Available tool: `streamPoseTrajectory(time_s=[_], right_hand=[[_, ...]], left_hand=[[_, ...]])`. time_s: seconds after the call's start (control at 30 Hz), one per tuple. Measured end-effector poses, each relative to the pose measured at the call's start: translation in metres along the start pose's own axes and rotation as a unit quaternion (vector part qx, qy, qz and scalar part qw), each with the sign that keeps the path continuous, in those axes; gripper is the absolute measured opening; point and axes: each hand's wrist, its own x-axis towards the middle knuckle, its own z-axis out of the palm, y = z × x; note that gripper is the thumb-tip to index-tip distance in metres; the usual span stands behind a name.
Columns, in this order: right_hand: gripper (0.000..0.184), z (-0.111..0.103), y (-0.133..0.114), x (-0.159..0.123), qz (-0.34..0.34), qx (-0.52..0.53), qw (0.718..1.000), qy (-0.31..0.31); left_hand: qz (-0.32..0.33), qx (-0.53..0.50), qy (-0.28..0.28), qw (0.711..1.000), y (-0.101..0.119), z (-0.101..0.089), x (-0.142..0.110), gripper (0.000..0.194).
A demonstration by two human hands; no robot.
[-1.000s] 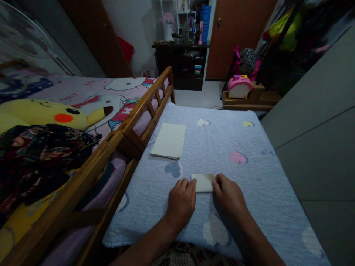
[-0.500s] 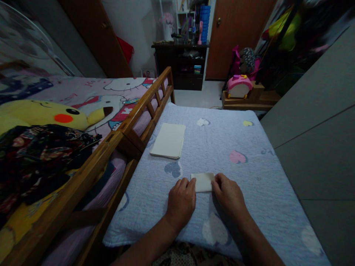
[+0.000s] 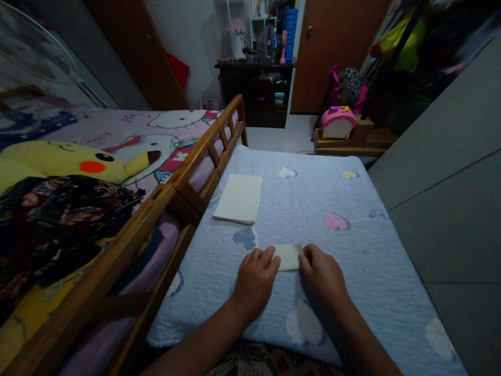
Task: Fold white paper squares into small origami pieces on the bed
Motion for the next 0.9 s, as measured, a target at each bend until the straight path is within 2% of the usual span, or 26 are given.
streamPoseTrajectory(time_s=[0.13, 0.27, 0.37, 0.47, 0.63, 0.9], right_hand=[[0.013, -0.001, -0.001, 0.000, 0.006, 0.002, 1.000, -0.008], [0.012, -0.001, 0.000, 0.000, 0.006, 0.006, 1.000, -0.007], [0.006, 0.001, 0.001, 0.000, 0.011, 0.015, 1.000, 0.001], [0.015, 0.003, 0.002, 0.000, 0.017, 0.026, 1.000, 0.008], [0.014, 0.004, 0.001, -0.003, 0.020, 0.024, 0.999, 0.010], [0.014, 0.006, 0.001, -0.004, 0.014, 0.023, 0.999, 0.018]], left_hand=[[0.061, -0.013, -0.004, 0.998, -0.004, -0.003, -0.001, 0.016], [0.090, -0.020, 0.016, 0.996, -0.006, -0.002, -0.006, 0.023], [0.088, -0.029, 0.013, 0.996, -0.006, -0.002, -0.012, 0.029], [0.088, -0.031, -0.013, 0.996, -0.005, -0.003, -0.018, 0.034], [0.103, -0.017, -0.053, 0.993, -0.010, -0.006, -0.024, 0.043], [0.113, -0.012, -0.050, 0.992, -0.017, 0.000, -0.029, 0.046]])
